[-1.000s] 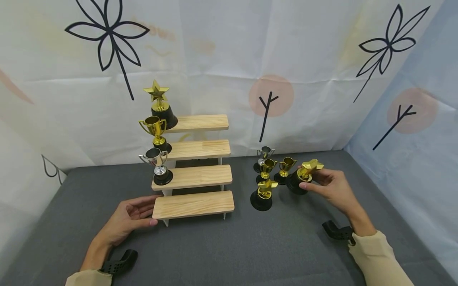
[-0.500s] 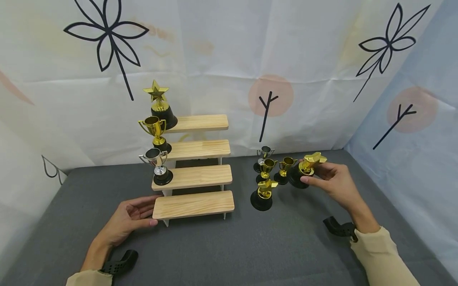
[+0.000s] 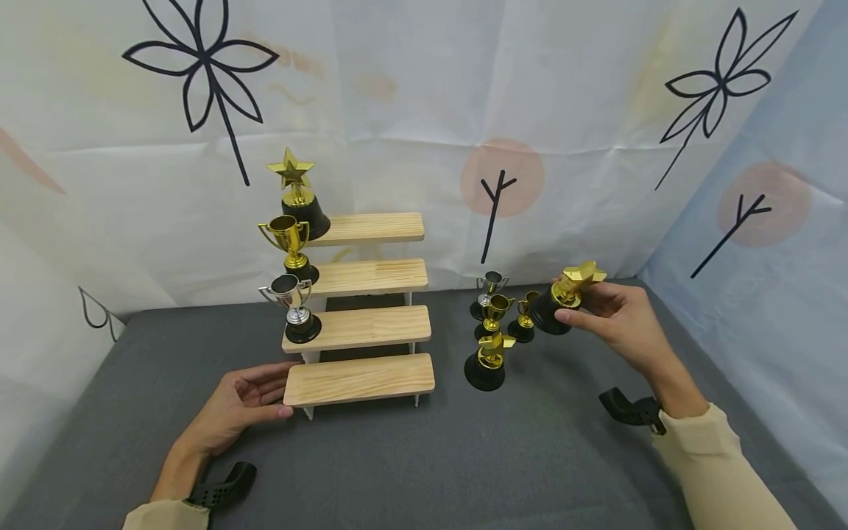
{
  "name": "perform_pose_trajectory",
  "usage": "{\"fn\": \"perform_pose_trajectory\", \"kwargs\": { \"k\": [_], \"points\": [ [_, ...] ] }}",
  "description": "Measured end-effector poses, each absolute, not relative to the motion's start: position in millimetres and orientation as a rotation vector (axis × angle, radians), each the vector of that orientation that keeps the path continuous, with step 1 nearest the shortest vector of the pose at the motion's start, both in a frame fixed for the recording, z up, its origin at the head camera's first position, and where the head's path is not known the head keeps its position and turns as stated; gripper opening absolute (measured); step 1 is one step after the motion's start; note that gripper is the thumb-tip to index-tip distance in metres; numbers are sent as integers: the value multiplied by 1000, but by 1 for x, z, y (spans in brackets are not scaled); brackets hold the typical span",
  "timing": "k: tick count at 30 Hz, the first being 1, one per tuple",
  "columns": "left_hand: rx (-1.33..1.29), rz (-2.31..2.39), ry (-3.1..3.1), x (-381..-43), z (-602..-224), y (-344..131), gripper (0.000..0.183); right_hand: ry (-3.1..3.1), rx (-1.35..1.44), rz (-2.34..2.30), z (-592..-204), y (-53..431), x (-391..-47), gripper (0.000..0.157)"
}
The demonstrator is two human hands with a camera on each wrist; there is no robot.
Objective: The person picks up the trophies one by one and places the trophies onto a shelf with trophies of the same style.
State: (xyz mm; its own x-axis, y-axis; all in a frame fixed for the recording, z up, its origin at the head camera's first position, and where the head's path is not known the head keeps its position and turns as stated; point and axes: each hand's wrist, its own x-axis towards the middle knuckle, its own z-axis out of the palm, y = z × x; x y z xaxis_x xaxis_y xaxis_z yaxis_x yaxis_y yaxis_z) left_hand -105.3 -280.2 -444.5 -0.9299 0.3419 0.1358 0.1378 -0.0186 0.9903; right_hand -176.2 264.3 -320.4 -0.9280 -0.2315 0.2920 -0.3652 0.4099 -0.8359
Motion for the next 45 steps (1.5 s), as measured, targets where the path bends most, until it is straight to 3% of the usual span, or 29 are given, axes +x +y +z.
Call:
{"fn": "perform_pose_trajectory", "kwargs": {
  "k": [32,45],
  "points": [
    [526,2077,2098,-106,-446,-281,69,-2448,754,1611,-279,219,-200,44],
    [495,2068,2111,-106,-447,-282,70,-2496,704,1595,-259,199,-207,47]
  ]
}}
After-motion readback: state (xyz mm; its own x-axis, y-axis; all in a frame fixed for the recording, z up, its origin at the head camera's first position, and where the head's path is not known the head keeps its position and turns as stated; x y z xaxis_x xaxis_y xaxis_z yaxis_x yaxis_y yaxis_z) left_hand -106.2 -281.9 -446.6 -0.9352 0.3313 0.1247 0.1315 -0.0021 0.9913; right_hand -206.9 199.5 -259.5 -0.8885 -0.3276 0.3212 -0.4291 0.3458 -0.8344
